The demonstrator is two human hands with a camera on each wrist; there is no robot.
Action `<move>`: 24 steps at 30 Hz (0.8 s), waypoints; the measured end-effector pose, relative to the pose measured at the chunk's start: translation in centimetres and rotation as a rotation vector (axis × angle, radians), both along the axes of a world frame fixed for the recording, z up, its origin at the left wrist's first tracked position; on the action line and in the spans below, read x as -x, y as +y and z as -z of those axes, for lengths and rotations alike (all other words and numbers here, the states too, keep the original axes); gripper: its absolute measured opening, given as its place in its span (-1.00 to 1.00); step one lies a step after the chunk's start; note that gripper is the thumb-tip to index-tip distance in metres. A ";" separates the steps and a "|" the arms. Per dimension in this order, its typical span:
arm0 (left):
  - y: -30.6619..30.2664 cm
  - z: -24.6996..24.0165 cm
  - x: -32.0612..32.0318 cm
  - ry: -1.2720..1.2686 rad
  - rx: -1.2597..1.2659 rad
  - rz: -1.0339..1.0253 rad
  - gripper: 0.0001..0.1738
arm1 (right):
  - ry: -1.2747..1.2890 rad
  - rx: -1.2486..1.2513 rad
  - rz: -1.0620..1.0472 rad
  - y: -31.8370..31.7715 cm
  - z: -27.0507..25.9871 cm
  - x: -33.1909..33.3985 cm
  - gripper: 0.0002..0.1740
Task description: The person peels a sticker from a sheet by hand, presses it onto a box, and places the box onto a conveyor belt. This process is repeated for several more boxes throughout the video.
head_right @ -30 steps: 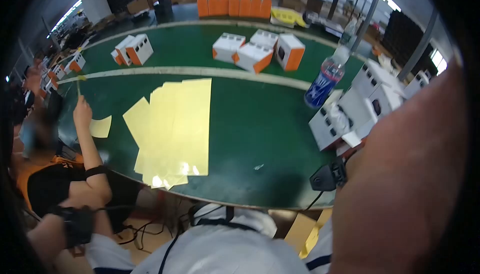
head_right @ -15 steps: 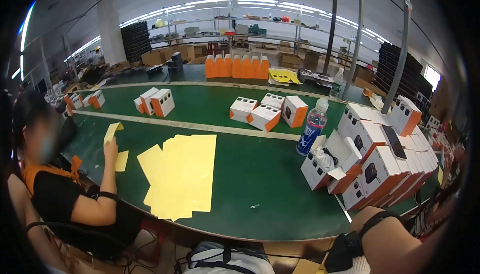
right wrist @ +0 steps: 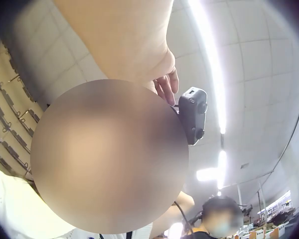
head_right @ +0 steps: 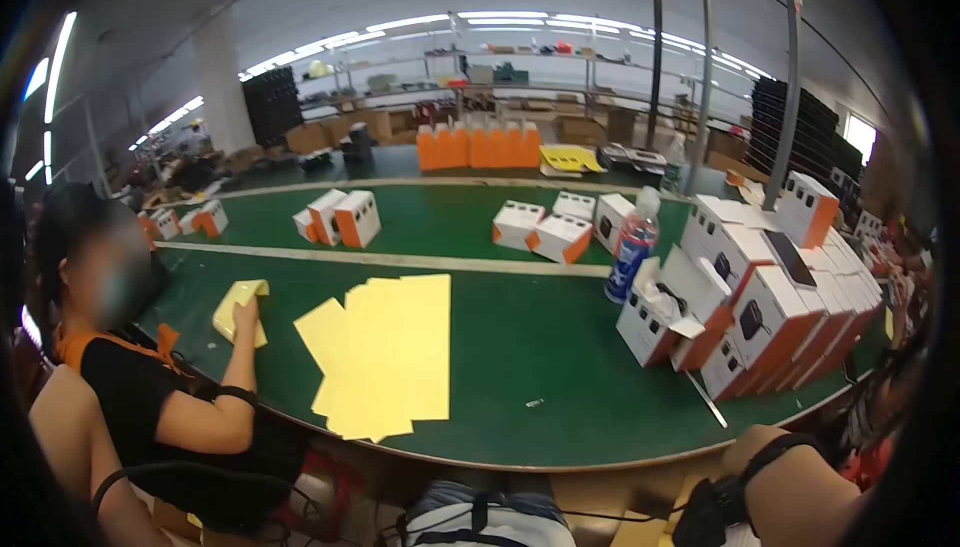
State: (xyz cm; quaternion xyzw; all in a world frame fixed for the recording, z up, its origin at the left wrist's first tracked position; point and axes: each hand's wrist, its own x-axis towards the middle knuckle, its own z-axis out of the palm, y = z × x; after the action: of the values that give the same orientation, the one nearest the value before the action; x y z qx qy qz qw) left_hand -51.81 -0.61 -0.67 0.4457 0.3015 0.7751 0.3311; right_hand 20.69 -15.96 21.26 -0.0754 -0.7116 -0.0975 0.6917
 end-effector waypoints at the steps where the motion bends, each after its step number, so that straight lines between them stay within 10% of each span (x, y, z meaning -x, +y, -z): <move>1: -0.1 -0.3 0.0 -0.008 -0.006 0.003 -0.88 | -0.004 0.002 -0.017 0.4 0.3 0.7 -0.31; 11: -0.4 -1.3 -1.3 0.019 -0.025 -0.032 -0.82 | -0.047 -0.044 -0.348 4.5 3.0 9.8 -0.25; 16: 0.0 -2.6 -3.4 0.019 -0.045 -0.038 -0.79 | -0.748 0.587 -0.326 11.1 11.7 17.9 -0.04; 24: -0.4 -5.9 -6.4 0.049 -0.136 -0.109 -0.74 | -1.324 0.487 -0.064 16.3 22.1 20.7 0.11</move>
State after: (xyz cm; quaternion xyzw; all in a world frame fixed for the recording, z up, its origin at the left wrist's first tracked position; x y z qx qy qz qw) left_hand -45.37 -0.96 5.22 0.4687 0.2800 0.7996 0.2502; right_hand -0.05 0.30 -0.89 -0.1321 -0.9863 0.0594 0.0793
